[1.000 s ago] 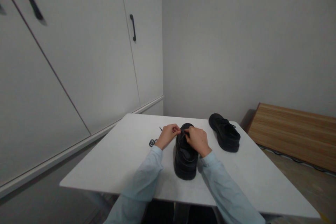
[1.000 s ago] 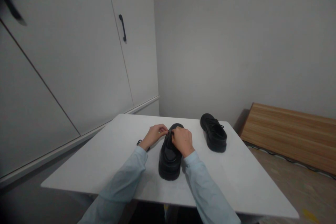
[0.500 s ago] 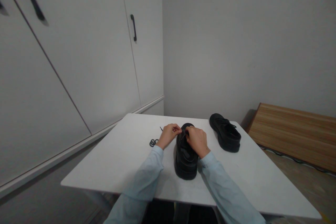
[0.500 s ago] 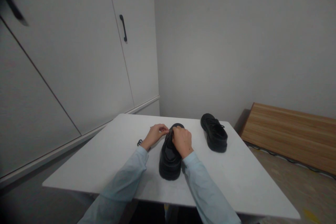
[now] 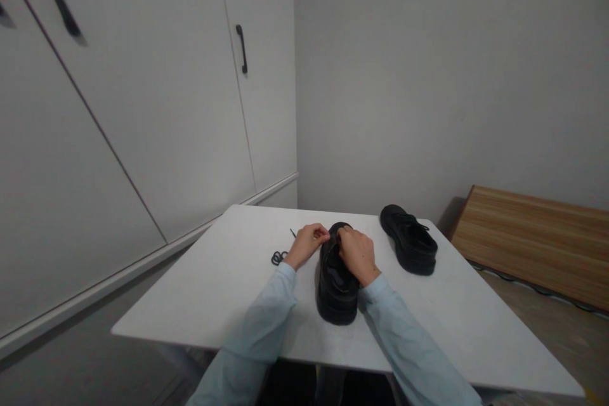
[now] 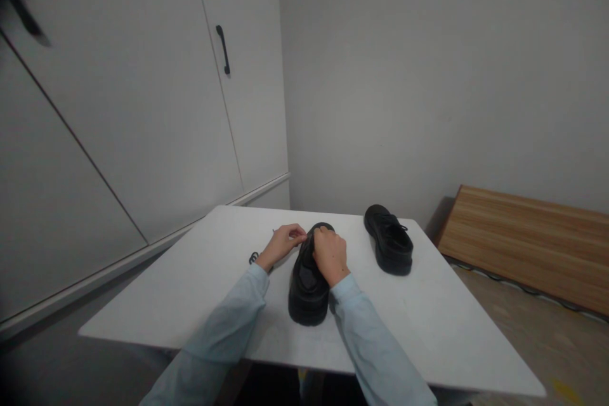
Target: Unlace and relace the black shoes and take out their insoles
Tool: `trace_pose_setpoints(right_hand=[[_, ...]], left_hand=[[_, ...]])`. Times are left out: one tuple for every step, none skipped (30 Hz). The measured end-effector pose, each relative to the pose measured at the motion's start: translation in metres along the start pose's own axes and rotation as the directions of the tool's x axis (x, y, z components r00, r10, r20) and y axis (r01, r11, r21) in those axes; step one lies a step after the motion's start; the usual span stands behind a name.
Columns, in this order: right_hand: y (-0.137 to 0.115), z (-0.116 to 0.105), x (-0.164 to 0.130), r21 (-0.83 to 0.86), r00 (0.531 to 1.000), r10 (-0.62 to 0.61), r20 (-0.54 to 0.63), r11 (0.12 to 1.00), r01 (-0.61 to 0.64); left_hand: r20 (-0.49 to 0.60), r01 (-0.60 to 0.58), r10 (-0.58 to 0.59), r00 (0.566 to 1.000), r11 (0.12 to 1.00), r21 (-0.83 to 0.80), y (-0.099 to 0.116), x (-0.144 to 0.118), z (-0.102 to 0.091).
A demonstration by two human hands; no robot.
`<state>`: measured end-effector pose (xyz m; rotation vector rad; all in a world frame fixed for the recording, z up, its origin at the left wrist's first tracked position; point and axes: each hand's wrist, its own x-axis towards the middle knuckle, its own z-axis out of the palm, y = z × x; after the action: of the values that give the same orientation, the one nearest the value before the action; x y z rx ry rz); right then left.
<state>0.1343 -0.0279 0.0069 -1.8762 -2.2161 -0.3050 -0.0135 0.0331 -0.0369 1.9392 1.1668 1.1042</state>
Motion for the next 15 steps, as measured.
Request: trace_pose_setpoints(right_hand=[[-0.0002,-0.0003,-0.0001,-0.002,1.000,0.000,-0.001,1.000,0.000],[-0.0003,-0.0004,-0.0001,-0.003,1.000,-0.002,-0.001,1.000,0.002],[-0.0003,-0.0004,0.0001,-0.003,1.000,-0.008,-0.001,1.000,0.008],[-0.0002,-0.0003,0.0002,-0.002,1.000,-0.015,-0.001,1.000,0.015],[0.0000,0.0000,0.0003,0.000,1.000,-0.020,0.001,1.000,0.020],[0.0003,0.0003,0.0004,0.003,1.000,-0.023,0.002,1.000,0.023],[0.0006,0.0007,0.0003,0.009,1.000,-0.026,0.001,1.000,0.026],[0.0010,0.0012,0.0000,0.017,1.000,-0.026,-0.005,1.000,0.026],[0.0015,0.0016,-0.0004,0.027,1.000,-0.019,-0.014,0.999,0.020],[0.0020,0.0021,-0.0011,0.041,1.000,-0.010,-0.028,0.999,0.011],[0.0025,0.0026,-0.0019,0.056,0.999,0.003,-0.044,0.998,0.000],[0.0030,0.0031,-0.0028,0.072,0.998,0.018,-0.061,0.997,-0.014],[0.0035,0.0036,-0.0037,0.087,0.997,0.035,-0.076,0.996,-0.028],[0.0040,0.0040,-0.0047,0.102,0.995,0.051,-0.088,0.994,-0.042],[0.0045,0.0043,-0.0057,0.117,0.993,0.064,-0.100,0.992,-0.052]], left_hand=[[0.000,0.001,-0.001,1.000,1.000,-0.004,-0.0003,0.0001,0.0001],[-0.002,0.001,-0.001,1.000,1.000,-0.008,-0.0005,0.0001,0.0000],[-0.003,0.002,-0.002,1.000,1.000,-0.014,-0.0005,0.0000,0.0000],[-0.002,0.004,-0.004,1.000,1.000,-0.021,-0.0005,-0.0001,-0.0001],[0.002,0.009,-0.009,1.000,1.000,-0.030,-0.0005,-0.0003,-0.0001],[0.007,0.016,-0.015,1.000,0.999,-0.038,-0.0004,-0.0004,0.0001],[0.011,0.023,-0.023,1.000,0.999,-0.041,-0.0003,-0.0005,0.0004],[0.011,0.028,-0.028,1.000,0.999,-0.042,-0.0002,-0.0004,0.0009],[0.004,0.028,-0.028,1.000,0.999,-0.040,0.0001,-0.0002,0.0015],[-0.012,0.021,-0.022,1.000,0.999,-0.038,0.0005,0.0002,0.0023],[-0.035,0.008,-0.009,0.999,0.999,-0.038,0.0011,0.0006,0.0032],[-0.058,-0.010,0.007,0.998,0.999,-0.044,0.0022,0.0010,0.0042],[-0.073,-0.028,0.023,0.997,0.998,-0.058,0.0036,0.0014,0.0053],[-0.079,-0.044,0.038,0.996,0.996,-0.077,0.0055,0.0015,0.0064],[-0.077,-0.055,0.048,0.996,0.994,-0.097,0.0075,0.0016,0.0077]])
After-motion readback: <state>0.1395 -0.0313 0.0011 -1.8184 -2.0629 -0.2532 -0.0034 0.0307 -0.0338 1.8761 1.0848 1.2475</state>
